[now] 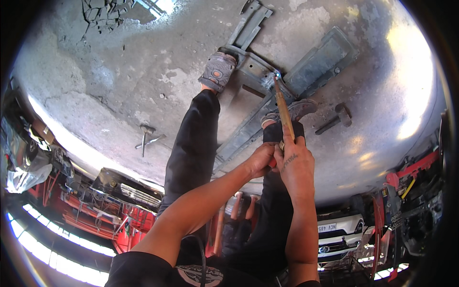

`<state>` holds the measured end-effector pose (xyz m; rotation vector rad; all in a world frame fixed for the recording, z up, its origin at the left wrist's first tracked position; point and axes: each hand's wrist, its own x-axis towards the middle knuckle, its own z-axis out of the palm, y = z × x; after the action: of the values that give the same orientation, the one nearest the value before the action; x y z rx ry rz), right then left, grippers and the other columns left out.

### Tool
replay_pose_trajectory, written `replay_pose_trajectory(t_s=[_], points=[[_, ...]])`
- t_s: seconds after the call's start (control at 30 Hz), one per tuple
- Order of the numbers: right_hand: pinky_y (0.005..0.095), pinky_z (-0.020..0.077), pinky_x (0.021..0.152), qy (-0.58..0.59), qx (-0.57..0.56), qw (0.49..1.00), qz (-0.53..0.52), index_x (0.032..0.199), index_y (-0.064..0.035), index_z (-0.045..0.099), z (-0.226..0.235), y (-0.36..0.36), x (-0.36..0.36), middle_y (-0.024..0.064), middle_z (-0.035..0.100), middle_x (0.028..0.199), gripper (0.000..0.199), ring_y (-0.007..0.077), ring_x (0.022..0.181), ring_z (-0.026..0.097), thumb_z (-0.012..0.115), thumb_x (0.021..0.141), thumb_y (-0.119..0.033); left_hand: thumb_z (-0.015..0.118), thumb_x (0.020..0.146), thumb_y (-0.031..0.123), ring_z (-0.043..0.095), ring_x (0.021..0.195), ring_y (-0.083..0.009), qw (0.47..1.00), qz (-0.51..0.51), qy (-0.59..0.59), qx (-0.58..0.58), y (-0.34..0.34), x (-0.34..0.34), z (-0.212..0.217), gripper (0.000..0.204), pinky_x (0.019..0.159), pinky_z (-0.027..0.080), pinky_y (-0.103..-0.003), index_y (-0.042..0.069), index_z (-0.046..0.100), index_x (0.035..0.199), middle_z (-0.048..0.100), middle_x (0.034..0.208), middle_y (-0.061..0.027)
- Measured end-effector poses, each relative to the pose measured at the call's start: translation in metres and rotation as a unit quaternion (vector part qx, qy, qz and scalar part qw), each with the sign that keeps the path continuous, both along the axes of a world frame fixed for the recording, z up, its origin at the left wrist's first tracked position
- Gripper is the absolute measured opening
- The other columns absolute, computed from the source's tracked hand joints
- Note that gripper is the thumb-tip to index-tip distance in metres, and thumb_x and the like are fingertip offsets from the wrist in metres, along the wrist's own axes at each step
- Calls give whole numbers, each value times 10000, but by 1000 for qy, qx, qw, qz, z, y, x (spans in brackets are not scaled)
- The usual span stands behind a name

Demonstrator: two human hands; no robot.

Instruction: The person positions two metal frame sections on the floor, then uses a welding torch to heat and weld the joints. The person moves along the frame, applying the torch to multiple connection points while standing.

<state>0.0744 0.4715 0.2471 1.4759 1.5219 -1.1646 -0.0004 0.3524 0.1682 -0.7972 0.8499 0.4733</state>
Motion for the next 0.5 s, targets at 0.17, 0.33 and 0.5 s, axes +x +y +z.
replay_pose_trajectory(t_s=[0.17,0.33,0.5], points=[[485,561,784,-15,-5,1000,-6,1470,-80,516,0,2,-3,210,623,1009,554,394,862,693,659,959,-237,486,1005,159,575,641,-141,1000,-5,-1,4,6,-3,3,179,516,424,-283,55,631,1011,619,832,-46],[486,561,789,-13,0,1000,-11,1455,-74,526,0,3,-2,215,627,1021,539,401,873,694,656,960,-242,496,998,156,577,645,-141,1000,-8,-1,12,4,-3,1,173,519,425,-280,53,634,1018,621,838,-46],[488,559,793,-16,0,1000,-15,1452,-72,526,-1,3,-1,219,628,1032,538,407,878,694,656,959,-242,495,999,158,579,647,-142,1000,-6,0,2,9,-4,4,177,521,427,-281,55,636,1024,622,840,-45]])
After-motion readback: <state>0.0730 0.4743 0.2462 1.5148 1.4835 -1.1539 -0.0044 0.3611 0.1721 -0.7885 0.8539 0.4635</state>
